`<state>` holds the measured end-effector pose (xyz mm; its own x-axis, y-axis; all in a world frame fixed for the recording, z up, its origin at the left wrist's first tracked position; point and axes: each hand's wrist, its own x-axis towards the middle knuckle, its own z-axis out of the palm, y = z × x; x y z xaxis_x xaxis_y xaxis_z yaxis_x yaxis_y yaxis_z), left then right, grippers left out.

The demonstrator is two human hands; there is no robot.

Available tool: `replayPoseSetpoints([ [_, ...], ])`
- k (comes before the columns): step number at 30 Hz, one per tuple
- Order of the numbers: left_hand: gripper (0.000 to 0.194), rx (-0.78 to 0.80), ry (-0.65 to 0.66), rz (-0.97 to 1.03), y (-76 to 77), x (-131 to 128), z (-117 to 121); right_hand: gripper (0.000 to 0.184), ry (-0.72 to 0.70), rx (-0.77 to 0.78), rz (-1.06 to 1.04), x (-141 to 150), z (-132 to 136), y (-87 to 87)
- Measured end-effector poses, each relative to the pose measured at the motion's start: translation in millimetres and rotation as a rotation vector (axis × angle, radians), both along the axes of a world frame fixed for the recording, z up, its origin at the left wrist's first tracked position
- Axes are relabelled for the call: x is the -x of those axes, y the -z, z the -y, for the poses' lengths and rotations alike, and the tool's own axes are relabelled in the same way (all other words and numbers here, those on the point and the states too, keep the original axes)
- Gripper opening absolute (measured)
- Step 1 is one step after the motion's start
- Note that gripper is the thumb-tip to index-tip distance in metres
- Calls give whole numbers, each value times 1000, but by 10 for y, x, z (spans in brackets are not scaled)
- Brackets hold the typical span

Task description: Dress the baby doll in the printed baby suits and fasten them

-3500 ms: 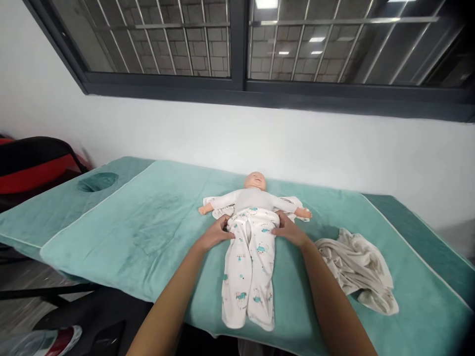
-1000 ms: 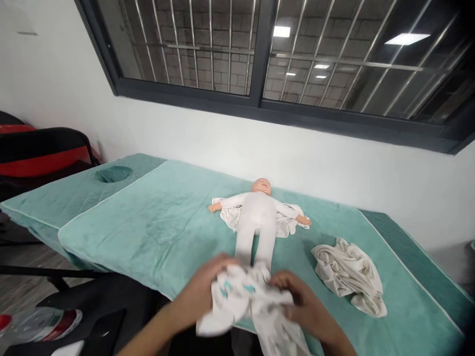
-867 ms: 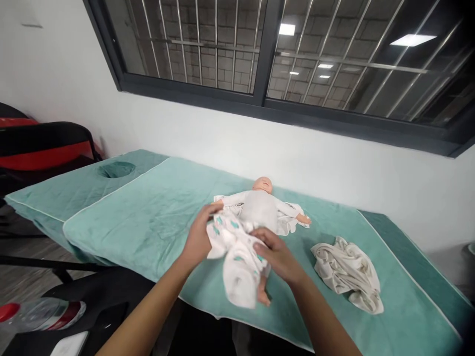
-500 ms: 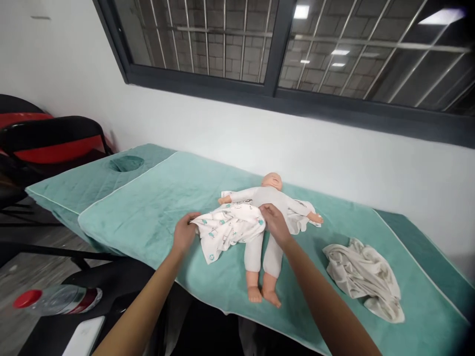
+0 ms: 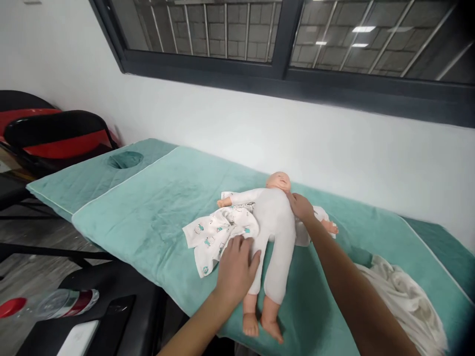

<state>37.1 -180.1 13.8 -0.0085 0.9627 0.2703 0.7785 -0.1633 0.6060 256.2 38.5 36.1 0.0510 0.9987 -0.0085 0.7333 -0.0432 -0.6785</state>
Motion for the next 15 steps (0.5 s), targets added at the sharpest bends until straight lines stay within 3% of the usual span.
replayPoseSetpoints([
  [4, 52, 218, -35, 225, -30, 100, -148, 54, -143, 213, -146, -168, -244, -56],
  [8, 56, 416, 150, 805, -121, 37, -144, 48, -265, 613, -558, -251, -456, -31],
  [12, 51, 738, 263, 1399, -29, -195, -159, 36, -294, 635, -774, -217, -531, 108],
  [15, 43, 803, 253, 1578, 88, -339, -221, 34, -303, 619, -790, -170, -475, 110],
])
